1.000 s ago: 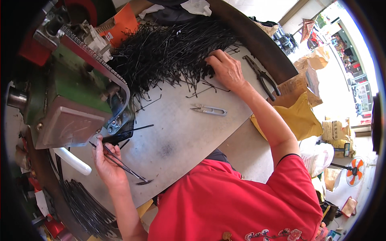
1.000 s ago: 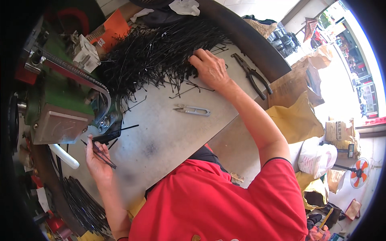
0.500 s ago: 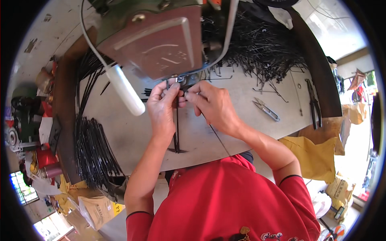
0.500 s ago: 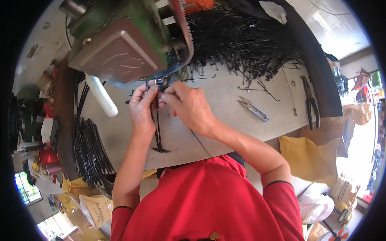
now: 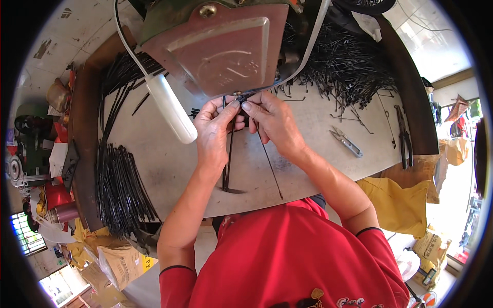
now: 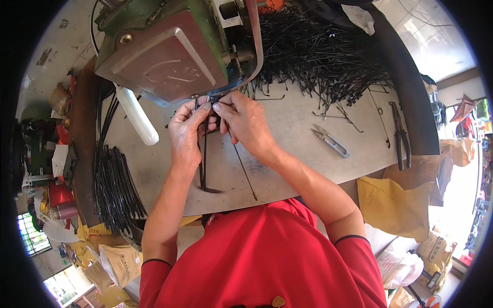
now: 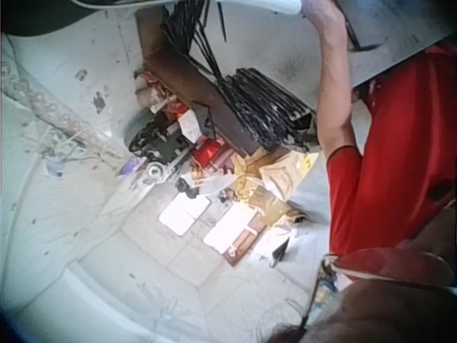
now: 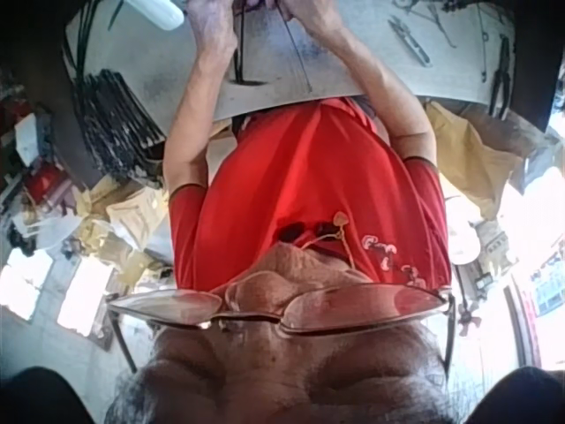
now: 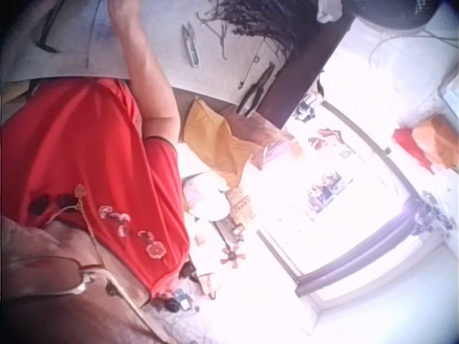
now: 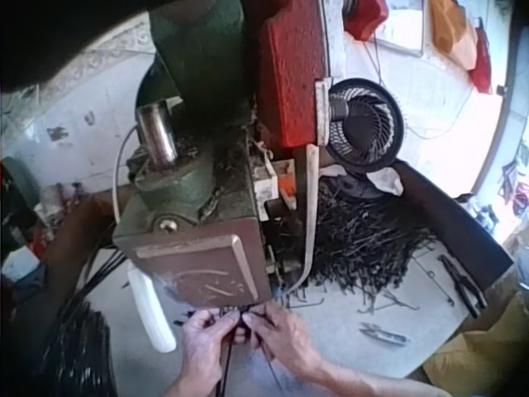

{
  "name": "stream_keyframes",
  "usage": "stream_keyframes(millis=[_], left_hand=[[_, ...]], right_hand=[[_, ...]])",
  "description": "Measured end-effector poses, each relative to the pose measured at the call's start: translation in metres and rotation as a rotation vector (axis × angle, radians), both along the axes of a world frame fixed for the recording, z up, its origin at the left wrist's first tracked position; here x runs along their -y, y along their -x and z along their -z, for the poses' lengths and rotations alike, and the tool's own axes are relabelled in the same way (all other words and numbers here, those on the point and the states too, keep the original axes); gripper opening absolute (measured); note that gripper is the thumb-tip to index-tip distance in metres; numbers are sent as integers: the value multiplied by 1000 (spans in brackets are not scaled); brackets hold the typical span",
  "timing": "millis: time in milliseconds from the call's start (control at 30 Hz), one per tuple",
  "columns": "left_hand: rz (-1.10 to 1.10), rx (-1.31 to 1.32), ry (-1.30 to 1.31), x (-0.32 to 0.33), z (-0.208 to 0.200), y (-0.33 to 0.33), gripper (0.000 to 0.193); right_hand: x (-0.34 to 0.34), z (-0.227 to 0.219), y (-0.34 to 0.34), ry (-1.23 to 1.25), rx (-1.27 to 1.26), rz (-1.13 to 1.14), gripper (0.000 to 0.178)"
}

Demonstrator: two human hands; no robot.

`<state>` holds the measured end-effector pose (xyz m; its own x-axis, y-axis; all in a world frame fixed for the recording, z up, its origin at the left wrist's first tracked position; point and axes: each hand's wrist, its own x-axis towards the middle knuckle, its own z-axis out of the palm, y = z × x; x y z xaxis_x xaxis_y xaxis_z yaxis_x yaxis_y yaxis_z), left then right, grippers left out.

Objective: The person repeatedly picks up thin black metal rods from a pile on a workbench and inserts them into a stationary bending machine. They manipulate the rods with both hands to bend them into a specific shape, then place the finished pieces onto a separate pile. The process is continuous and repetitive throughout the clip.

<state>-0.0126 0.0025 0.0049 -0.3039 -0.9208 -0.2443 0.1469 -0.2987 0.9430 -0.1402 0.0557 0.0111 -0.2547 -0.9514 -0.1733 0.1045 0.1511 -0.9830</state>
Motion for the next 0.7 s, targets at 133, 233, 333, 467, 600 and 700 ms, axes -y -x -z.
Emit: stream_keyframes(millis=[133,233,333,467,600,700], left_hand=[[4,-28,-30,2,0,-1,17],[5,-21,-35,2,-1,-2,18],[13,0,-38,2,-4,-1,18],[20,22,-51,3,-5,-3,20],[21,18,-63,3,-5,-3,21],[31,8,-55,3,-5,-3,21]], right_hand=[[-1,1,0,-2,5,18,21],[-2,0,2,-40,-15,9,18],[-2,-1,0,-8,29,30,19],[-2,-3,1,-18,64,18,18],[-2,-4,1,-21,114,24,18],[-1,-5,1,-15,140,30,18]])
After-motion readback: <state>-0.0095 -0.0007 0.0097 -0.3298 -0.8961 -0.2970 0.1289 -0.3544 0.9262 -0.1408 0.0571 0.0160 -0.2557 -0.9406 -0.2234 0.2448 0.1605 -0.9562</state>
